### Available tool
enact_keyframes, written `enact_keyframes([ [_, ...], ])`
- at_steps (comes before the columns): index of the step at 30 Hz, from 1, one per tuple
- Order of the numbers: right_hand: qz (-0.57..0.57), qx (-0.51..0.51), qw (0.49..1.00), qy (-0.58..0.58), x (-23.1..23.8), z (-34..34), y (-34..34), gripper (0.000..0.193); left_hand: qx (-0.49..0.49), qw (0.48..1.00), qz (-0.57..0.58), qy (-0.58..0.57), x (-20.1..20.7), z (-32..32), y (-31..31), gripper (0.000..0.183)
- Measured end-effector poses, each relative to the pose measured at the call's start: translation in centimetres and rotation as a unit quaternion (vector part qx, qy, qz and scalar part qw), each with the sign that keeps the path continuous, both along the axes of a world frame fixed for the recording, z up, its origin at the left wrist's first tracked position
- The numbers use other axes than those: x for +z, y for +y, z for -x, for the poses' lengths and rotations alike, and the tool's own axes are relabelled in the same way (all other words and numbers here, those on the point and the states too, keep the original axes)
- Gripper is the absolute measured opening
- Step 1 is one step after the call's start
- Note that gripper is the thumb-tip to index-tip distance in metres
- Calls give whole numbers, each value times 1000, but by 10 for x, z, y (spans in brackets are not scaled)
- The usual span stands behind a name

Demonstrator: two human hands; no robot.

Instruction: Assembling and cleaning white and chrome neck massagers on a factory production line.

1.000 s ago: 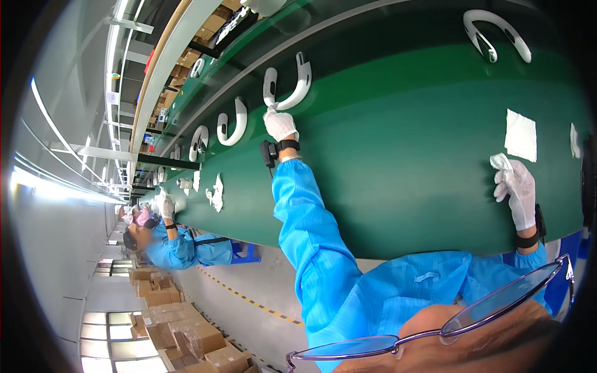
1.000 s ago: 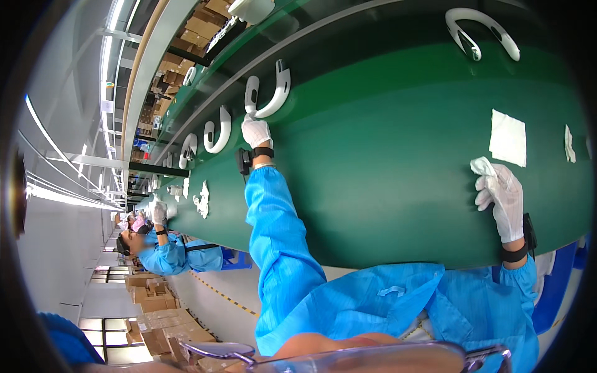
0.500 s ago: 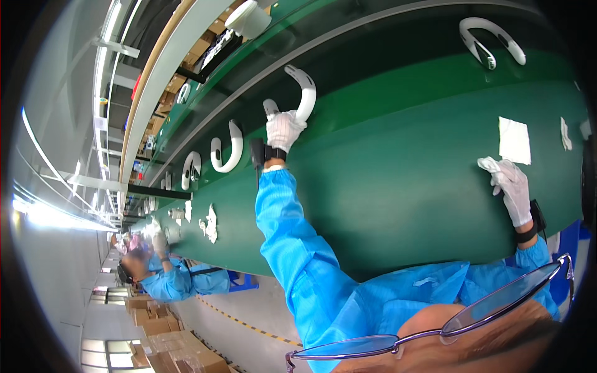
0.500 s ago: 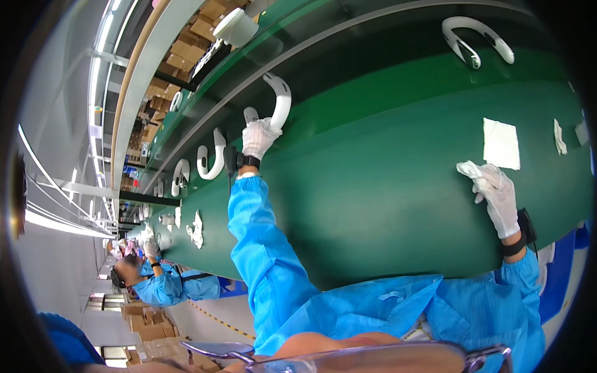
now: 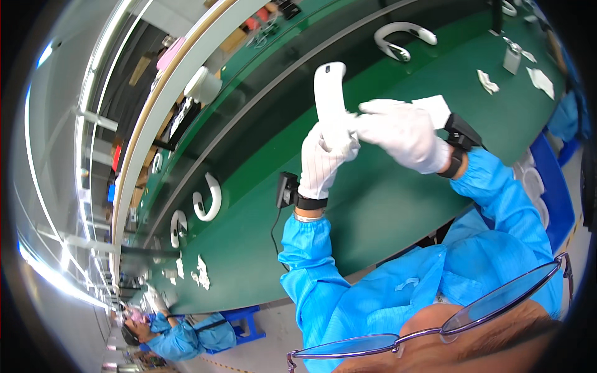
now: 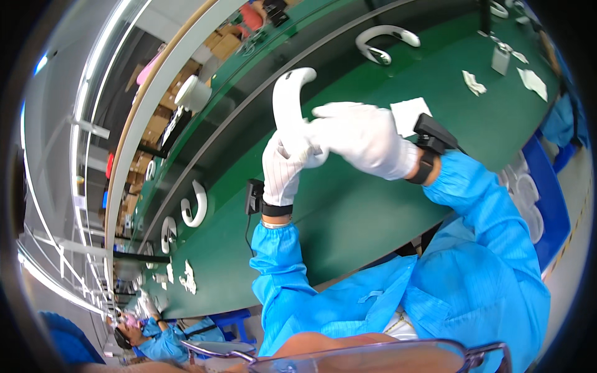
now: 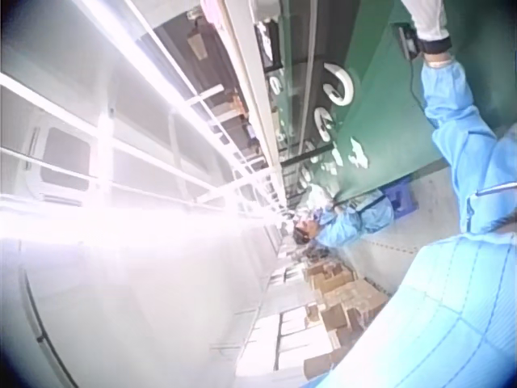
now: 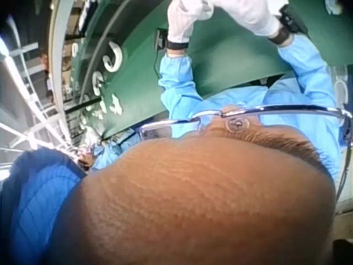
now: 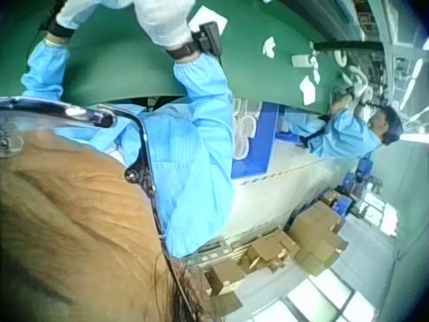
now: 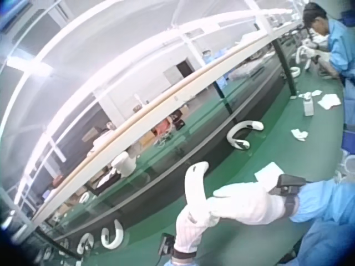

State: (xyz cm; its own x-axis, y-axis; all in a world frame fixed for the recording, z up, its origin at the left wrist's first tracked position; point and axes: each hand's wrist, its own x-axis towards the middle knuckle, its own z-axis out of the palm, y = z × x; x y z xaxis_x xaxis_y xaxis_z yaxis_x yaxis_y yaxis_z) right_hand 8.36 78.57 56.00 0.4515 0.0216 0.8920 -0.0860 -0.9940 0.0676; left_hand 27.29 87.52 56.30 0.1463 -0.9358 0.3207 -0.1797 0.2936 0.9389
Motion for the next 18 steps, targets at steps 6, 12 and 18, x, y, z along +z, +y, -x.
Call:
enact_keyframes([
  [6,112,30,992,41,10,20,-6,34,-108,984,28,139,-18,53,14,33],
  [12,-150,22,988,-19,-7,50,-60,35,-70,996,-61,-3,-3,97,35,51],
  [18,-137,127,981,62,-1,49,51,39,-16,967,73,-242,-48,73,60,36],
])
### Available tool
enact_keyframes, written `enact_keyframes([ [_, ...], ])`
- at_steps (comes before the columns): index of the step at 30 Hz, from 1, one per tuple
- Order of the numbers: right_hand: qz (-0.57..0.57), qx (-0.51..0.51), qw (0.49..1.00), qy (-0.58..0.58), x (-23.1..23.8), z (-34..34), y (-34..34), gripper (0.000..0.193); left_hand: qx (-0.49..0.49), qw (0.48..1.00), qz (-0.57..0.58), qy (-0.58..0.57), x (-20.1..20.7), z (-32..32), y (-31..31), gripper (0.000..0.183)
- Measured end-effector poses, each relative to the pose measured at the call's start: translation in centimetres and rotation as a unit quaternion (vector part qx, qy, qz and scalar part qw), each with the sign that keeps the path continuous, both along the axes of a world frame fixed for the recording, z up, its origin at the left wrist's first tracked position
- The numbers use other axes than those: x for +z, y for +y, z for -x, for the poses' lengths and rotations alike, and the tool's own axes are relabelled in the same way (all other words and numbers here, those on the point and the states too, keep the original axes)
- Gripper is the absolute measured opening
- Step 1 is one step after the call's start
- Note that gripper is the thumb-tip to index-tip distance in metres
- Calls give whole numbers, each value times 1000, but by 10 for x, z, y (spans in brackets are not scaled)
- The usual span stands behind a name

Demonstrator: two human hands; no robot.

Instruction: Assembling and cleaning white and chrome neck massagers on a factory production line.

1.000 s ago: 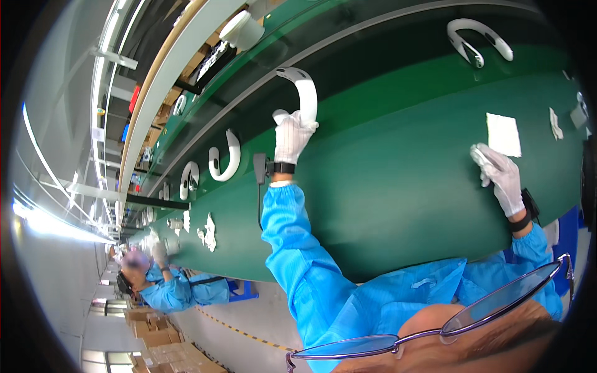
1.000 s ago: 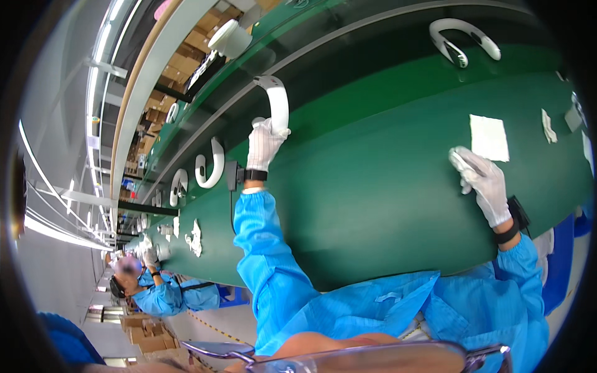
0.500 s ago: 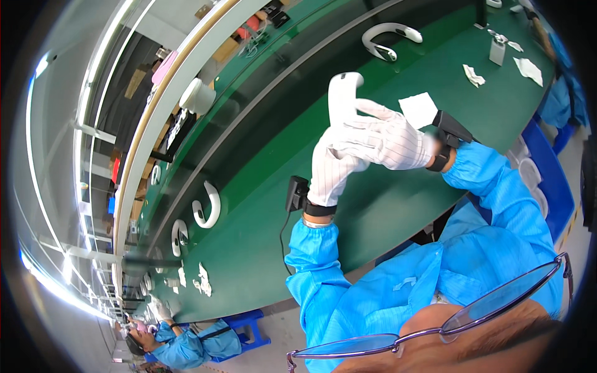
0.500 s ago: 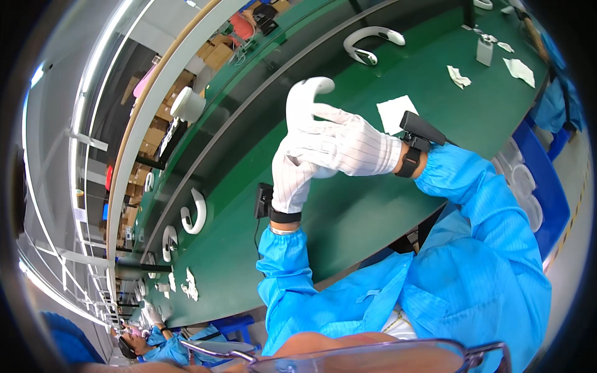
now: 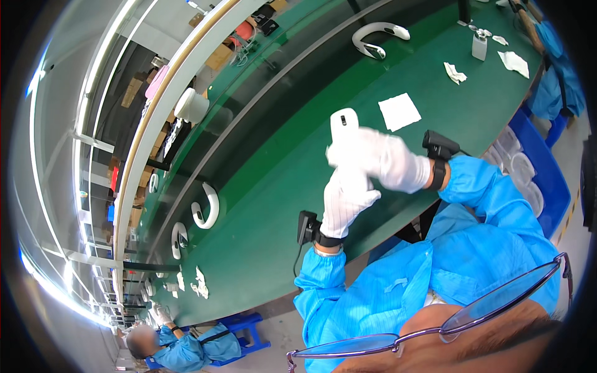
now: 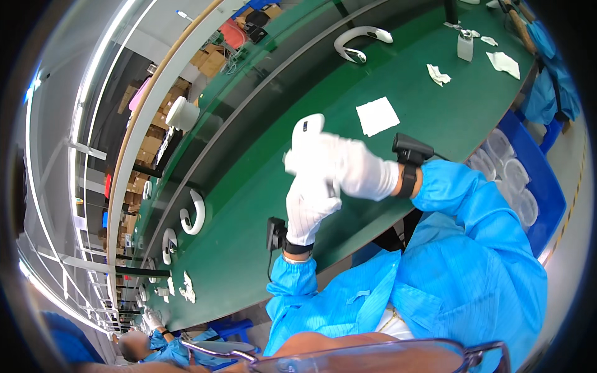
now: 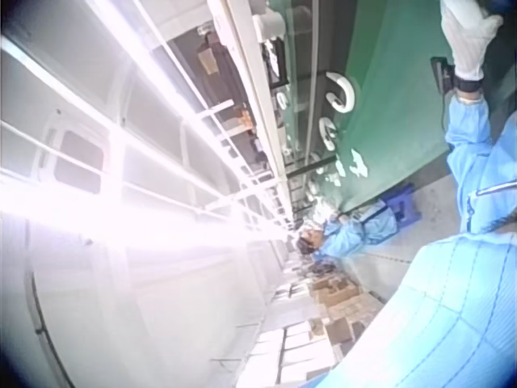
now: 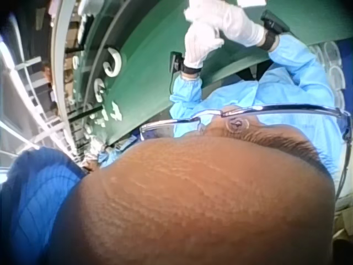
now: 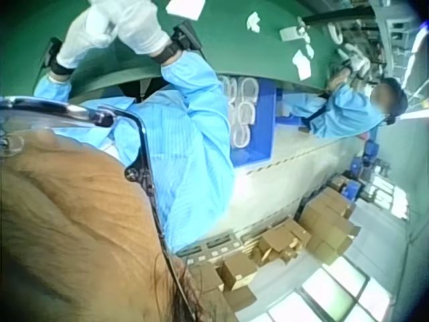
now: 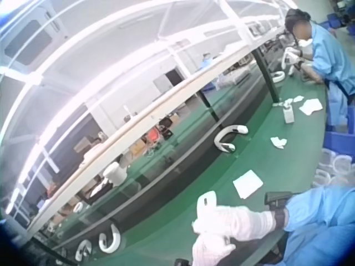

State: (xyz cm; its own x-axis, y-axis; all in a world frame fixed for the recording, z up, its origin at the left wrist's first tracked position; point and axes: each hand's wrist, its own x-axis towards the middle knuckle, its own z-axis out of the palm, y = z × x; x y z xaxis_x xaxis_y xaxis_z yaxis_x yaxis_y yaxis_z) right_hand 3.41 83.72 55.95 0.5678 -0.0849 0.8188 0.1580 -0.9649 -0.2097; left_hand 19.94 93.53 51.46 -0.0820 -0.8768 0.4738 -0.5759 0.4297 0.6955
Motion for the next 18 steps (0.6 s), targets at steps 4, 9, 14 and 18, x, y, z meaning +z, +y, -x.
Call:
enact_keyframes([
  [4,132,42,990,-16,-29,-6,3,39,88,957,-49,273,-17,18,25,34],
  [9,-51,-59,997,2,-39,-19,-51,35,66,956,-138,250,-39,16,59,28],
  [14,-65,-67,995,-32,-95,-40,-61,39,209,967,-9,143,-48,26,69,69],
  [18,-76,-16,997,4,-50,-32,-20,34,433,894,111,-13,-41,33,73,74],
])
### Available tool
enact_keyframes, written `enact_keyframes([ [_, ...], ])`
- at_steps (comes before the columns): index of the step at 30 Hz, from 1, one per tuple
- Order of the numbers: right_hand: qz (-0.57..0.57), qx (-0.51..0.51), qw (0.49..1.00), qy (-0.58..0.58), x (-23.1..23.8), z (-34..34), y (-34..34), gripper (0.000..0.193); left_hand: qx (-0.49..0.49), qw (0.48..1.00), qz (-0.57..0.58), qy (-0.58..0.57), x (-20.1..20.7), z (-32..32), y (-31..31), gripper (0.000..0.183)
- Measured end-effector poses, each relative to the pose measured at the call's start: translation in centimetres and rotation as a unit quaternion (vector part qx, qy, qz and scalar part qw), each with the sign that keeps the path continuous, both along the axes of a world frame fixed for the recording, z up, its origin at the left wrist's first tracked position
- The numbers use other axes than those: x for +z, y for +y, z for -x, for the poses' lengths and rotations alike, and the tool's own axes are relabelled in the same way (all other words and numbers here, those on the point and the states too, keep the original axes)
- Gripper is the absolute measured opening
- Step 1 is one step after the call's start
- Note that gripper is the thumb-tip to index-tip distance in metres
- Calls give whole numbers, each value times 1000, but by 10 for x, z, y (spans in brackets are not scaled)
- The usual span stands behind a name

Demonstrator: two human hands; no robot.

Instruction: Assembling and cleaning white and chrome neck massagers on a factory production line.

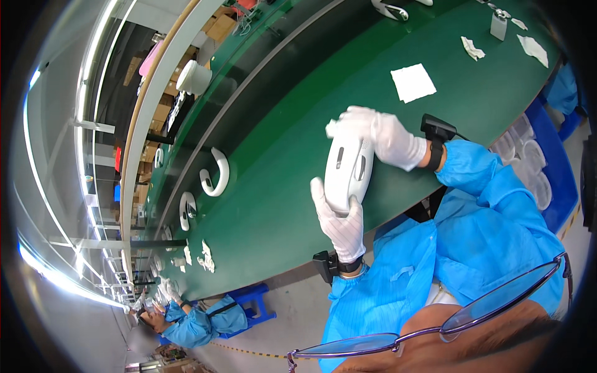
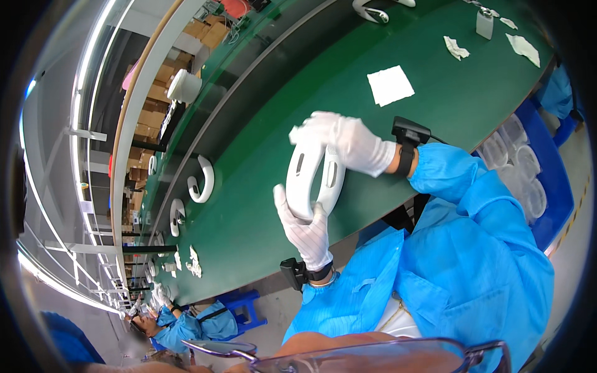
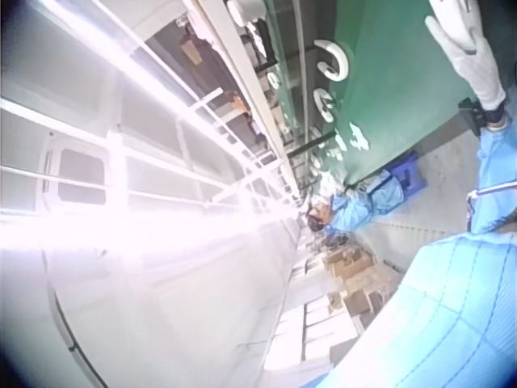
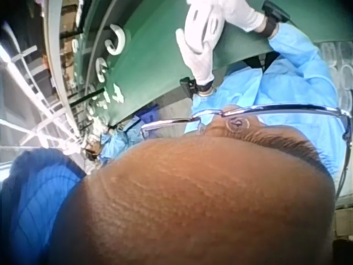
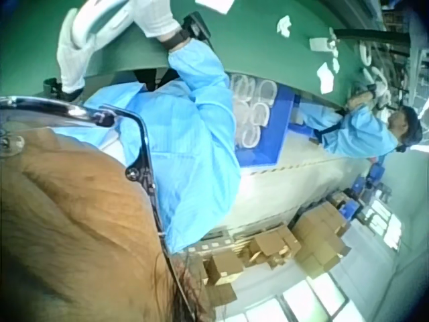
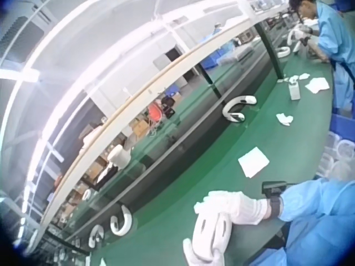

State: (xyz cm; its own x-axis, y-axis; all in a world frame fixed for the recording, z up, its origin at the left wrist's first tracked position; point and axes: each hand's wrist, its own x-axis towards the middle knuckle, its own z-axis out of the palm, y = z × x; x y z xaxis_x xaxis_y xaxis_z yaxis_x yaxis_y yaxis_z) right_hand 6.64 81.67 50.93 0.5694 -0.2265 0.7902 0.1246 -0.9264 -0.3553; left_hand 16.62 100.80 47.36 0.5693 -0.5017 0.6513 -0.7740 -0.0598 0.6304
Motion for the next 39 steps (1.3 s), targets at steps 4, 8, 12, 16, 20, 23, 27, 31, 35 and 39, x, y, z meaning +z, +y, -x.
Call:
enact_keyframes([
  [4,152,6,986,-75,10,-17,49,31,78,993,-57,65,6,3,5,52],
  [8,55,1,998,-43,14,-14,22,29,49,986,69,145,2,-1,13,39],
  [12,-65,-109,989,-71,-11,-9,-23,29,122,989,59,64,-13,-12,13,32],
  [16,-138,-45,989,20,-22,-13,16,33,33,941,185,282,-22,-24,12,26],
  [20,-75,101,985,118,-45,-19,87,33,121,967,114,193,-14,-23,14,31],
  [23,81,8,971,226,-50,-27,105,27,155,983,73,66,-8,-21,13,33],
  [27,254,-150,930,220,-43,-26,50,36,104,987,48,112,6,-20,10,33],
  [31,292,-249,906,180,-38,-18,10,43,37,990,36,134,29,-22,-2,45],
  [35,79,-92,928,351,-25,-27,59,47,-14,984,88,156,-7,-35,-14,40],
  [39,132,-29,972,191,-47,-25,97,47,108,990,53,79,-16,-42,-10,26],
])
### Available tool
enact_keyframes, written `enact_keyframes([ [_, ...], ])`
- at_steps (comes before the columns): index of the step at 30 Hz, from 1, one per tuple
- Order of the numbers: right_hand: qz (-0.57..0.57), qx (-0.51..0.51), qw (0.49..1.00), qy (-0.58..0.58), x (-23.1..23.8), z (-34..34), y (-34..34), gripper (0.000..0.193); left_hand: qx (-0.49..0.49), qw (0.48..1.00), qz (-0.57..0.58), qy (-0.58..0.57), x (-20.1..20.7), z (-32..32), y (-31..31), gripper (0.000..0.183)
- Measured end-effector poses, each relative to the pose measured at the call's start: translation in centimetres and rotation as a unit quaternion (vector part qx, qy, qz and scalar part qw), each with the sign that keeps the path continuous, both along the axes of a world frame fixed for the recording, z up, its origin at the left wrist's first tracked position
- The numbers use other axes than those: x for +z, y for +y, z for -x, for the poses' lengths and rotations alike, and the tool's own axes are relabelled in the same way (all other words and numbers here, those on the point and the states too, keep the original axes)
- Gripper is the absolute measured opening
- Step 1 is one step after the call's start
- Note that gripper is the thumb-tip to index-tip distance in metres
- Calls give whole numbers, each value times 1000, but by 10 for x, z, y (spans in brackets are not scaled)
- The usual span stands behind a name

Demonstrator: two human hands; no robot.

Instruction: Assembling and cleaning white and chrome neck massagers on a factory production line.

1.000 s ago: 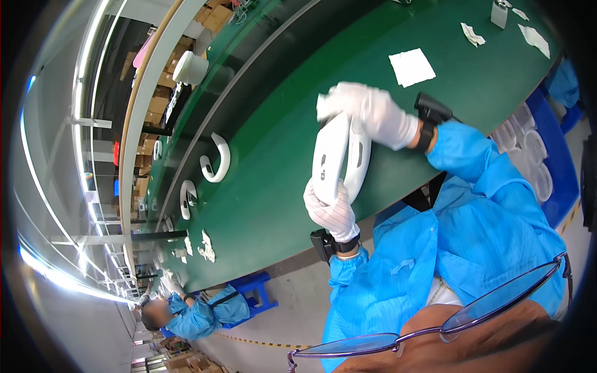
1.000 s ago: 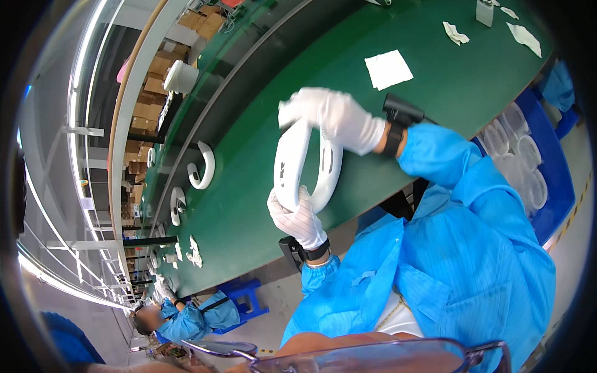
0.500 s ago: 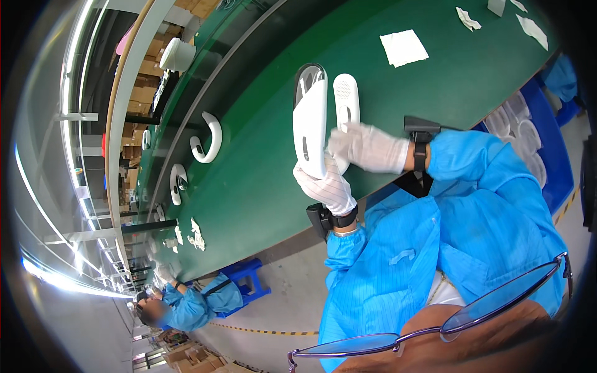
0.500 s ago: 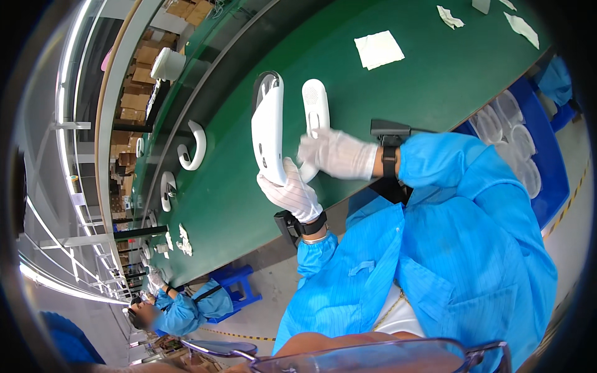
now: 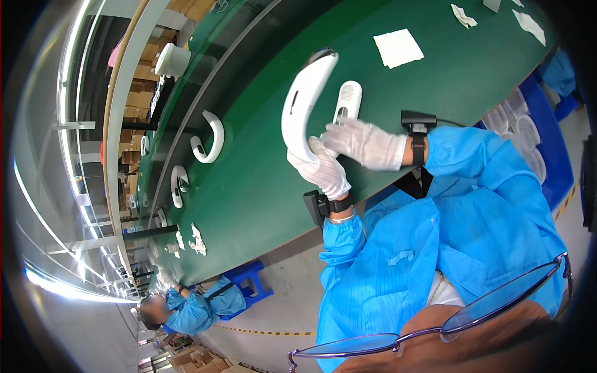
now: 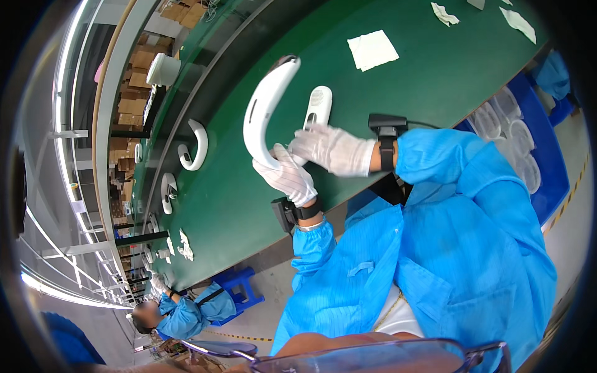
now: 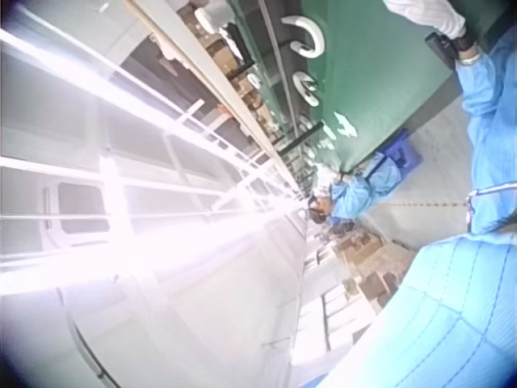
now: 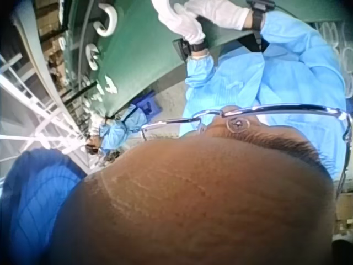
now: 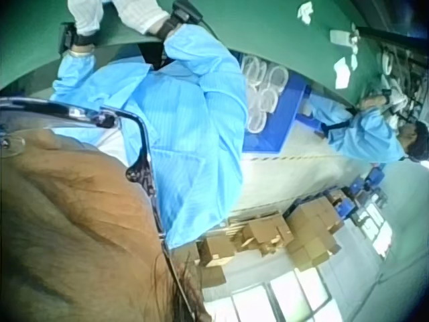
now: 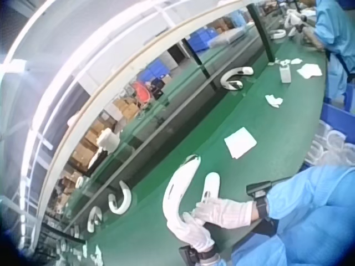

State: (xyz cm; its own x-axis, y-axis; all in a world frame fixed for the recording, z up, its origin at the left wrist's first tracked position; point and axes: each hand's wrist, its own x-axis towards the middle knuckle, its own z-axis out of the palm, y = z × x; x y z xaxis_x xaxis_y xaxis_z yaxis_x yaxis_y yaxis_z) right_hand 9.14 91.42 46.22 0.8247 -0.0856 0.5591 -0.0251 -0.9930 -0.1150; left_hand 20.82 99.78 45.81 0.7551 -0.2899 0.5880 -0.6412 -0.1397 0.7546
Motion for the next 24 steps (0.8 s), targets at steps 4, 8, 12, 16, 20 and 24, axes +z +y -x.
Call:
enact_keyframes([
  [4,0,-94,994,61,21,9,-60,42,-91,956,116,252,17,5,0,35],
  [8,-72,-167,983,14,8,11,-95,32,-91,983,125,103,34,-3,6,51],
  [12,-164,-157,972,-67,-3,16,-106,25,-176,915,186,312,52,-15,11,63],
  [16,-582,-7,791,-191,9,24,-113,27,-295,698,273,593,24,-52,16,36],
  [20,-559,31,794,-236,39,33,-84,27,-439,563,283,641,6,-45,21,24],
  [24,-261,76,941,-202,63,29,-43,31,-430,574,276,640,50,8,26,18],
])
